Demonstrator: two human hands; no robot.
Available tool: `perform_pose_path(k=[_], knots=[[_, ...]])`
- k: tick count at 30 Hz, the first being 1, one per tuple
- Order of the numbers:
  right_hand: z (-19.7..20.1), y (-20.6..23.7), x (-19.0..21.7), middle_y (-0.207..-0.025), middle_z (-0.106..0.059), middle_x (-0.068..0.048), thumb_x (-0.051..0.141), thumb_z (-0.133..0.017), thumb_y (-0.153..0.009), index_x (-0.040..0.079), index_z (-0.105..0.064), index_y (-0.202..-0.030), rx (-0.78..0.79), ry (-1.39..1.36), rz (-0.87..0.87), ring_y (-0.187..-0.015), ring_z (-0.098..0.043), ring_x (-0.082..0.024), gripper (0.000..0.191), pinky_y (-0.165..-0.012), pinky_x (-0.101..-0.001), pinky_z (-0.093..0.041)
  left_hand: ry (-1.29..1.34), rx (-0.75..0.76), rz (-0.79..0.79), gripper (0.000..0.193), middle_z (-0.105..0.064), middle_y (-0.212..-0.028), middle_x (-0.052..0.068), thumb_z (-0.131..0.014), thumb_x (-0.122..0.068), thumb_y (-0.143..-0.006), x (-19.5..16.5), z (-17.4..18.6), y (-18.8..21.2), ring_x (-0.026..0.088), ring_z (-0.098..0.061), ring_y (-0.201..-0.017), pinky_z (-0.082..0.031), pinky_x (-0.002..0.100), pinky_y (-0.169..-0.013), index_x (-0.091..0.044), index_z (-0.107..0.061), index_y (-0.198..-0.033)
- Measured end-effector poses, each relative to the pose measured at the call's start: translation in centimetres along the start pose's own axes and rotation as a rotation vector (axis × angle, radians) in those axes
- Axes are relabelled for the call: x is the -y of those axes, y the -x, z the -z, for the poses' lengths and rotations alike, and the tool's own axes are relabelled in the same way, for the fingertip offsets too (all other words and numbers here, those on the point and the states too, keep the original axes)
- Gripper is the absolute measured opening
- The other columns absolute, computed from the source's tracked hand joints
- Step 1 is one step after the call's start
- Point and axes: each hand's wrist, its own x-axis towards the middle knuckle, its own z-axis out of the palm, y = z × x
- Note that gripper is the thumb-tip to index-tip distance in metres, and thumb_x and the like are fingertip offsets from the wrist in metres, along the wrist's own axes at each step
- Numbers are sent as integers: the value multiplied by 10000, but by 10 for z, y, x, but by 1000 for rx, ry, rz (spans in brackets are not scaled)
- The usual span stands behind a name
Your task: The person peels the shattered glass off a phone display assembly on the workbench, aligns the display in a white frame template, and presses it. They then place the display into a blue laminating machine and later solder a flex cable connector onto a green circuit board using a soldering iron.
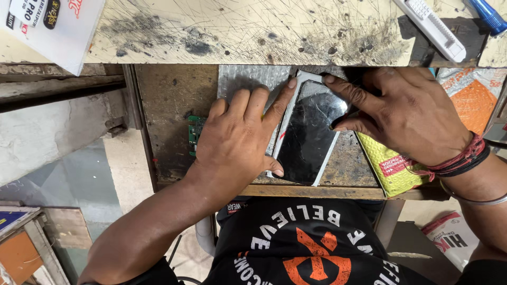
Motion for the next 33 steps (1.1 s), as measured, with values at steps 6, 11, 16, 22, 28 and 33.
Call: perform_pose_path(k=[6,11,16,22,28,33], knots=[[3,-2,1,-999,-670,-55,572,-701,-772,270,-629,-1456,-14,3,1,-838,-634,-252,751,-731,-387,-495,11,-84,-19,1336,-515,-1121,110,-770,-706,-522,0,-2,1,257,-503,-1012,-452,410,-840,-37,-297,-1578],[4,-3,1,-990,-676,-45,569,-711,-765,272,-638,-1444,-4,-4,-8,-831,-637,-251,745,-724,-386,-494,38,-30,-8,1304,-510,-1103,99,-775,-676,-533,0,-2,2,258,-504,-1014,-450,402,-832,-45,-322,-1580],[5,-3,1,-1000,-679,-49,573,-705,-771,272,-635,-1445,-11,-12,-7,-824,-640,-251,742,-703,-390,-493,63,-106,-28,1257,-511,-1132,106,-776,-648,-565,-1,-3,4,262,-510,-1042,-461,405,-895,-22,-348,-1567],[6,-5,0,-949,-662,-53,598,-692,-774,284,-633,-1463,20,7,-10,-771,-645,-248,760,-656,-379,-505,96,-121,-42,1210,-513,-1155,112,-793,-604,-572,0,-4,6,274,-523,-1076,-468,417,-930,-16,-387,-1548],[7,-7,-2,-926,-652,-42,611,-673,-778,286,-623,-1470,64,29,-3,-740,-656,-245,767,-644,-365,-520,162,-102,-56,1187,-510,-1134,130,-820,-552,-581,0,-7,4,284,-527,-1073,-480,437,-929,2,-391,-1539],[7,-7,-1,-959,-657,-42,610,-658,-784,278,-598,-1492,68,23,4,-756,-668,-248,784,-653,-358,-529,190,-139,-81,1153,-505,-1131,136,-819,-528,-601,1,-7,6,289,-534,-1072,-485,446,-947,15,-403,-1528]])
